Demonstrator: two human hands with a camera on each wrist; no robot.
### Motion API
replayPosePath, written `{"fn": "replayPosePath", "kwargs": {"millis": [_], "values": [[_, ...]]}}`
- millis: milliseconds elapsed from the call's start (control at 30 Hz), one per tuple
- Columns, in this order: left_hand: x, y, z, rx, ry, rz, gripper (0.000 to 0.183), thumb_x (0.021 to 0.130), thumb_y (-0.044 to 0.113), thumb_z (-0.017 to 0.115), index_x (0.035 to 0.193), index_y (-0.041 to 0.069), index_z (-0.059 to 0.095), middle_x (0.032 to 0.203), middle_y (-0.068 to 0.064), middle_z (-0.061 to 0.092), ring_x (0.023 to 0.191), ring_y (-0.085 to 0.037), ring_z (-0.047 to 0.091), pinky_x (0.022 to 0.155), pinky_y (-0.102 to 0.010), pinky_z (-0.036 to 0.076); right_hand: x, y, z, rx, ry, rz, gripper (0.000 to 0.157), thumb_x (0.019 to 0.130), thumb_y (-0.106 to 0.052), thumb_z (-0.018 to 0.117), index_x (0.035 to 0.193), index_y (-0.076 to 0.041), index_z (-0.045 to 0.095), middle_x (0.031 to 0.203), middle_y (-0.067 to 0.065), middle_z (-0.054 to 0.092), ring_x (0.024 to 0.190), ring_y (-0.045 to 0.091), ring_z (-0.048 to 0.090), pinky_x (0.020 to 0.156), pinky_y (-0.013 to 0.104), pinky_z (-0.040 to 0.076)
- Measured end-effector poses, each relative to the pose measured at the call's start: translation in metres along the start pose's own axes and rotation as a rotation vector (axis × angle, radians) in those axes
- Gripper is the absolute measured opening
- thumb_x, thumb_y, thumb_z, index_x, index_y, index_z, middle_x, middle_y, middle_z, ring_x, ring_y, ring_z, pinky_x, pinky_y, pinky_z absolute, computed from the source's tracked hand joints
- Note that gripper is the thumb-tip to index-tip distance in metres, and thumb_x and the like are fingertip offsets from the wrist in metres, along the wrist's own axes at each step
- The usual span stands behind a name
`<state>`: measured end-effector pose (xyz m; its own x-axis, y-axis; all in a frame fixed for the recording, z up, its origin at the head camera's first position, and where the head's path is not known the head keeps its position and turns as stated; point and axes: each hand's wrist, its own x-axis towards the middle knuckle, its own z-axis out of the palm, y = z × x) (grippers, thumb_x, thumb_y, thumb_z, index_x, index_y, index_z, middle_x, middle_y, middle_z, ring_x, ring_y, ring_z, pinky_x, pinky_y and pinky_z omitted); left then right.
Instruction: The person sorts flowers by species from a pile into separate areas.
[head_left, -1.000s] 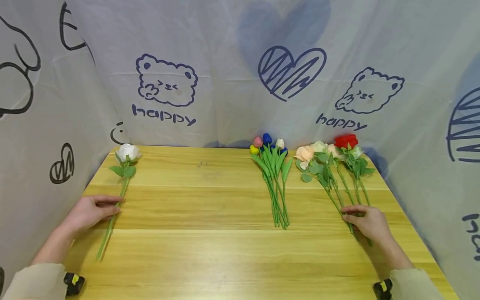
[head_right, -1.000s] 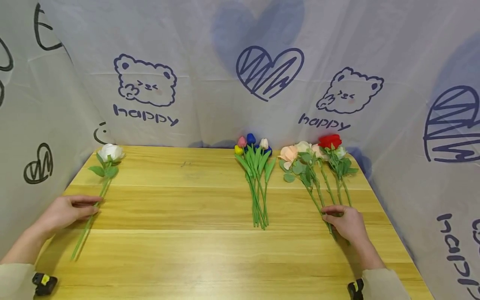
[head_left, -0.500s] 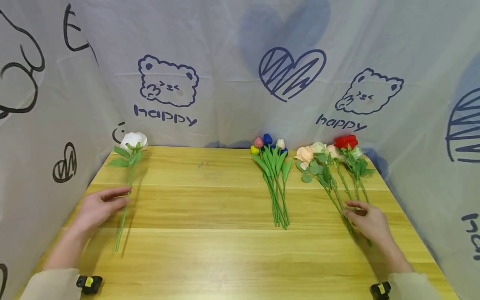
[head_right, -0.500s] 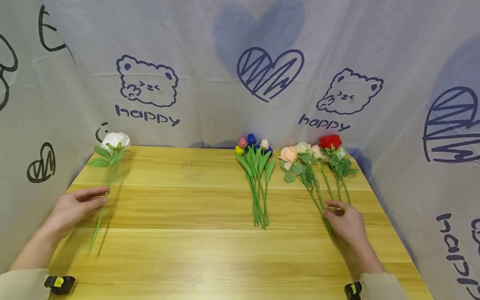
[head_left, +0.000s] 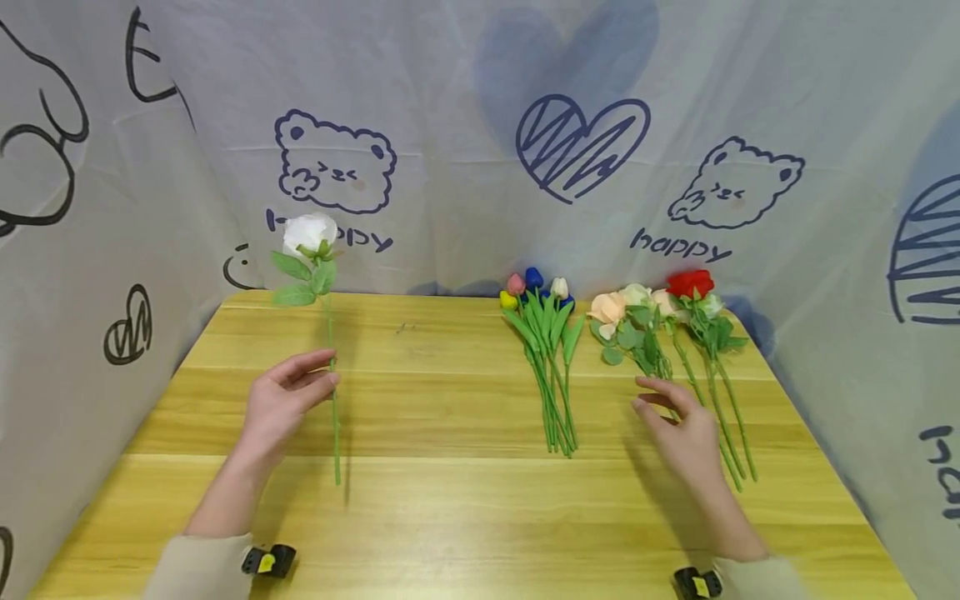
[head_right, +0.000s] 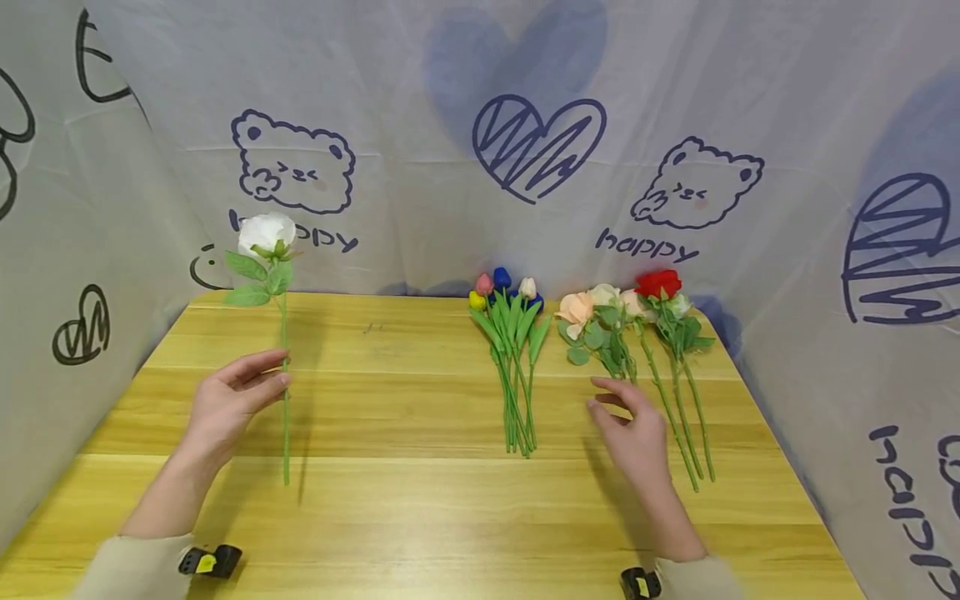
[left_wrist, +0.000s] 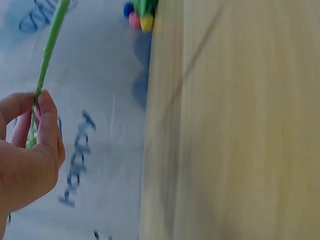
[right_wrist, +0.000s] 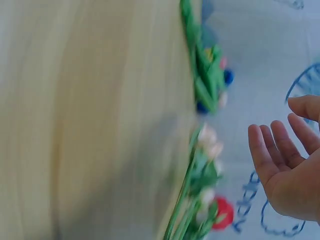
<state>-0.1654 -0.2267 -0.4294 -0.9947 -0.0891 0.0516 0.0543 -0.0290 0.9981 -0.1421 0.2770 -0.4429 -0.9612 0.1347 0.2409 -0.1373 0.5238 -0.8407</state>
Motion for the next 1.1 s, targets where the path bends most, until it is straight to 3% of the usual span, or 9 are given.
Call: {"fn": "replayPosePath", "kwargs": {"millis": [133, 267, 533, 733, 900, 1100], "values": [[0.002, 0.000, 0.034, -0.023, 0.008, 0.023, 0.042, 0.094, -0.003, 0.074, 0.133, -0.012, 0.061, 0.108, 0.011, 0.072, 0.094, -0.005, 0.069, 0.079, -0.022, 0.060, -0.003, -0.020, 0.020, 0.156, -0.028, 0.002, 0.032, 0.101, -0.014, 0.070, 0.132, -0.006, 0.070, 0.134, 0.012, 0.065, 0.103, 0.000, 0.065, 0.081, 0.017, 0.058], [0.005, -0.002, 0.066, -0.064, 0.001, 0.043, 0.040, 0.093, -0.010, 0.071, 0.131, -0.014, 0.061, 0.101, 0.009, 0.072, 0.090, -0.006, 0.068, 0.078, -0.024, 0.061, -0.005, -0.038, 0.041, 0.287, -0.059, 0.007, 0.030, 0.101, -0.009, 0.070, 0.130, -0.004, 0.070, 0.132, 0.015, 0.065, 0.101, 0.009, 0.069, 0.082, 0.028, 0.062], [0.008, -0.004, 0.119, -0.150, -0.049, 0.068, 0.035, 0.090, -0.015, 0.071, 0.124, -0.013, 0.066, 0.098, 0.005, 0.072, 0.086, -0.009, 0.068, 0.075, -0.026, 0.062, -0.015, -0.062, 0.087, 0.380, -0.192, -0.039, 0.029, 0.098, -0.005, 0.072, 0.126, -0.003, 0.072, 0.125, 0.018, 0.069, 0.093, 0.019, 0.073, 0.075, 0.040, 0.064], [0.008, -0.006, 0.144, -0.150, -0.091, 0.072, 0.033, 0.091, -0.010, 0.073, 0.123, -0.008, 0.069, 0.108, -0.004, 0.071, 0.090, -0.014, 0.069, 0.077, -0.028, 0.062, -0.021, -0.074, 0.115, 0.457, -0.304, -0.077, 0.027, 0.096, 0.001, 0.072, 0.123, 0.001, 0.072, 0.128, 0.018, 0.068, 0.105, 0.026, 0.071, 0.080, 0.044, 0.064], [0.009, -0.009, 0.157, -0.157, -0.112, 0.079, 0.032, 0.091, -0.009, 0.073, 0.122, -0.008, 0.069, 0.114, -0.008, 0.069, 0.093, -0.019, 0.068, 0.077, -0.029, 0.062, -0.024, -0.076, 0.129, 0.423, -0.358, -0.086, 0.029, 0.095, 0.001, 0.073, 0.124, 0.002, 0.072, 0.128, 0.019, 0.067, 0.108, 0.036, 0.071, 0.080, 0.034, 0.064], [0.011, -0.012, 0.166, -0.177, -0.119, 0.079, 0.031, 0.092, -0.008, 0.073, 0.123, -0.008, 0.069, 0.117, -0.011, 0.069, 0.094, -0.016, 0.069, 0.079, -0.030, 0.062, -0.024, -0.079, 0.135, 0.393, -0.409, -0.065, 0.030, 0.094, 0.001, 0.075, 0.124, 0.000, 0.073, 0.127, 0.020, 0.070, 0.106, 0.038, 0.072, 0.078, 0.033, 0.064]]}}
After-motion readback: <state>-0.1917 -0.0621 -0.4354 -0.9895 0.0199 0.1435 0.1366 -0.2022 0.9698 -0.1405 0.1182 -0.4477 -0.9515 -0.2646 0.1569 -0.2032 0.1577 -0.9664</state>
